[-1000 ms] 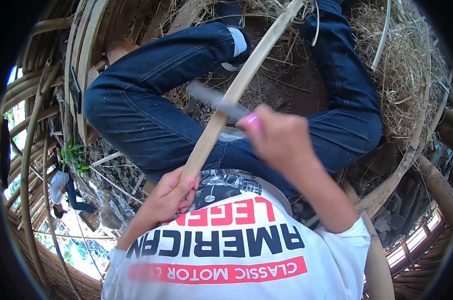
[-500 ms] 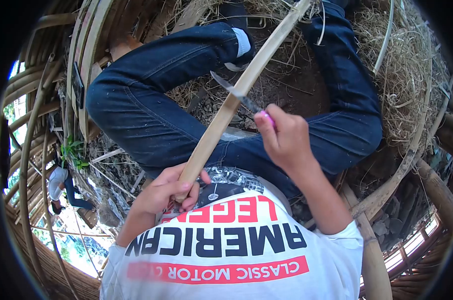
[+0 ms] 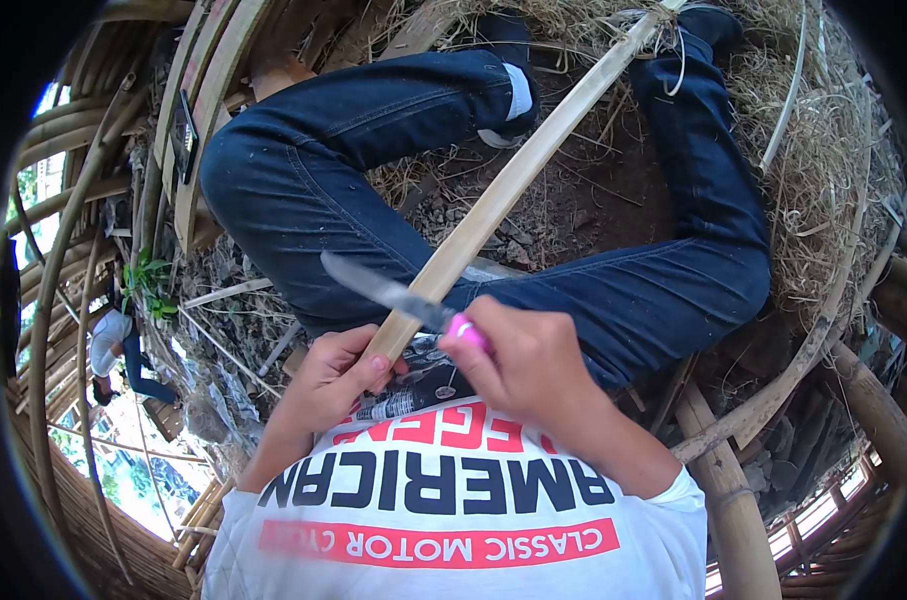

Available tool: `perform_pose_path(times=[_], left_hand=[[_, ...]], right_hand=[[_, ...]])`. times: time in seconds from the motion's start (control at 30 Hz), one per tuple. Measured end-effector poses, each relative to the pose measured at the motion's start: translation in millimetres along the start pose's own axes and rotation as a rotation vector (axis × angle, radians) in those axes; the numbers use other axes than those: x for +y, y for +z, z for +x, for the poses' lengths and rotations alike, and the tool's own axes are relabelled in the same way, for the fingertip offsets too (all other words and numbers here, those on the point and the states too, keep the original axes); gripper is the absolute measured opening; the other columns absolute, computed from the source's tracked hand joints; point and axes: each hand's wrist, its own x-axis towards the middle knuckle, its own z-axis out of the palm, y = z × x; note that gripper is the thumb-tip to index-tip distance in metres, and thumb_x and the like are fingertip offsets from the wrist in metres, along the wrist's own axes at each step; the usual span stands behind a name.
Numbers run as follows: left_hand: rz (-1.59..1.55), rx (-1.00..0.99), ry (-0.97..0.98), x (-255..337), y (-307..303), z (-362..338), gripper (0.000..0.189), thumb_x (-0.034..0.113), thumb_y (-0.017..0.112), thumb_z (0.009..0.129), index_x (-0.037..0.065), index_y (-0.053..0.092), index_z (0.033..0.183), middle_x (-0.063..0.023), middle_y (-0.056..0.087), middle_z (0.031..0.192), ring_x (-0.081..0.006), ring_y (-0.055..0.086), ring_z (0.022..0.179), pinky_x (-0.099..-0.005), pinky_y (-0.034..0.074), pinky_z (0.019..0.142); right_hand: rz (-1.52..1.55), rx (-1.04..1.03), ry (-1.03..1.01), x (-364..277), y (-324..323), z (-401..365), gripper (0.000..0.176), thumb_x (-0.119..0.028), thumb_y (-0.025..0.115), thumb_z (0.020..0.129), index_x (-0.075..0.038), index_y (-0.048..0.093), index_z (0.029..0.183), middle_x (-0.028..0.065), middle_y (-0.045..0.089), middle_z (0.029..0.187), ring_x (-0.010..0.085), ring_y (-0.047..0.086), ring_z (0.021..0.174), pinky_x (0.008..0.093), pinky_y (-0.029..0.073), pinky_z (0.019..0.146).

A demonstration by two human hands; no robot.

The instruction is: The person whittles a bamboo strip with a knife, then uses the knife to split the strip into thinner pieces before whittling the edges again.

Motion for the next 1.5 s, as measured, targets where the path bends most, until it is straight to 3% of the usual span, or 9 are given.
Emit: perform_pose_path(times=[0.1, 0.27, 0.9, 0.97, 1.03, 1.13, 1.27, 1.37, 1.5], left_hand=[[-0.115, 0.063, 0.043, -3.3, 10.2, 3.2, 0.026, 0.018, 0.048, 0.098, -0.004, 0.061, 0.106, -0.0032, 0.062, 0.073, -0.0074, 0.053, 0.064, -0.0239, 0.044, 0.059], [0.067, 0.087, 0.174, -6.4, 18.7, 8.4, 0.027, 0.019, 0.046, 0.099, -0.004, 0.059, 0.097, -0.0044, 0.054, 0.062, -0.0089, 0.051, 0.056, -0.0256, 0.042, 0.056], [-0.018, 0.131, 0.141, -16.2, 26.8, 3.3, 0.026, 0.016, 0.045, 0.099, -0.005, 0.058, 0.093, -0.0035, 0.052, 0.061, -0.0073, 0.048, 0.056, -0.0245, 0.040, 0.054], [-0.144, 0.175, 0.166, -20.1, 17.8, -1.5, 0.026, 0.016, 0.043, 0.099, -0.004, 0.057, 0.090, -0.0013, 0.049, 0.059, -0.0062, 0.045, 0.054, -0.0241, 0.037, 0.052], [0.047, 0.202, 0.142, -11.4, 15.9, -6.4, 0.026, 0.016, 0.041, 0.100, -0.002, 0.056, 0.089, 0.0008, 0.046, 0.058, -0.0050, 0.042, 0.054, -0.0231, 0.035, 0.052], [-0.104, 0.124, 0.063, -9.6, 20.9, -5.0, 0.025, 0.017, 0.042, 0.100, -0.001, 0.057, 0.092, 0.0015, 0.046, 0.058, -0.0048, 0.042, 0.054, -0.0227, 0.035, 0.052], [-0.110, 0.111, 0.099, -9.6, 30.0, 9.9, 0.022, 0.015, 0.044, 0.099, -0.002, 0.057, 0.096, -0.0006, 0.052, 0.060, -0.0058, 0.047, 0.054, -0.0232, 0.038, 0.052], [-0.039, 0.158, 0.138, -3.1, 28.5, 5.7, 0.021, 0.015, 0.045, 0.098, -0.003, 0.057, 0.098, -0.0023, 0.054, 0.061, -0.0069, 0.051, 0.054, -0.0239, 0.040, 0.053], [-0.013, 0.082, 0.111, -9.2, 27.3, 5.0, 0.021, 0.016, 0.045, 0.098, -0.003, 0.056, 0.097, -0.0029, 0.055, 0.060, -0.0080, 0.052, 0.053, -0.0245, 0.041, 0.053]], right_hand=[[-0.091, -0.007, -0.031, -6.1, 12.8, -7.1, 0.027, -0.027, 0.067, 0.086, -0.006, 0.055, 0.075, 0.0115, 0.055, 0.055, 0.0274, 0.058, 0.047, 0.0353, 0.044, 0.044], [-0.276, 0.027, -0.062, 3.0, 16.1, -12.3, 0.033, -0.033, 0.067, 0.086, -0.007, 0.052, 0.072, 0.0080, 0.056, 0.056, 0.0235, 0.058, 0.048, 0.0332, 0.044, 0.043], [-0.450, 0.104, -0.156, 19.5, 13.7, -22.0, 0.038, -0.041, 0.066, 0.084, -0.009, 0.052, 0.071, 0.0054, 0.053, 0.058, 0.0235, 0.056, 0.050, 0.0334, 0.043, 0.046], [-0.574, 0.253, 0.022, 36.6, 3.9, -22.5, 0.037, -0.038, 0.066, 0.085, -0.007, 0.052, 0.071, 0.0088, 0.055, 0.059, 0.0283, 0.058, 0.052, 0.0361, 0.044, 0.046], [-0.622, 0.297, 0.222, 62.6, -27.8, -25.1, 0.035, -0.035, 0.067, 0.085, -0.006, 0.054, 0.072, 0.0118, 0.056, 0.060, 0.0320, 0.059, 0.053, 0.0381, 0.044, 0.046], [-0.452, 0.282, 0.094, 36.8, -33.4, -23.6, 0.034, -0.034, 0.068, 0.085, -0.005, 0.054, 0.073, 0.0127, 0.055, 0.058, 0.0322, 0.059, 0.051, 0.0389, 0.043, 0.045], [-0.249, 0.064, -0.119, -1.6, 0.8, -9.1, 0.031, -0.033, 0.068, 0.085, -0.006, 0.055, 0.077, 0.0112, 0.056, 0.059, 0.0293, 0.060, 0.053, 0.0380, 0.045, 0.047], [-0.166, -0.047, -0.015, -10.6, 16.6, -8.7, 0.031, -0.033, 0.066, 0.086, -0.006, 0.054, 0.076, 0.0104, 0.056, 0.059, 0.0279, 0.059, 0.050, 0.0371, 0.045, 0.046], [-0.194, -0.013, -0.018, -0.8, 13.0, -13.6, 0.032, -0.033, 0.066, 0.087, -0.007, 0.053, 0.076, 0.0103, 0.056, 0.058, 0.0279, 0.058, 0.049, 0.0373, 0.045, 0.045]])
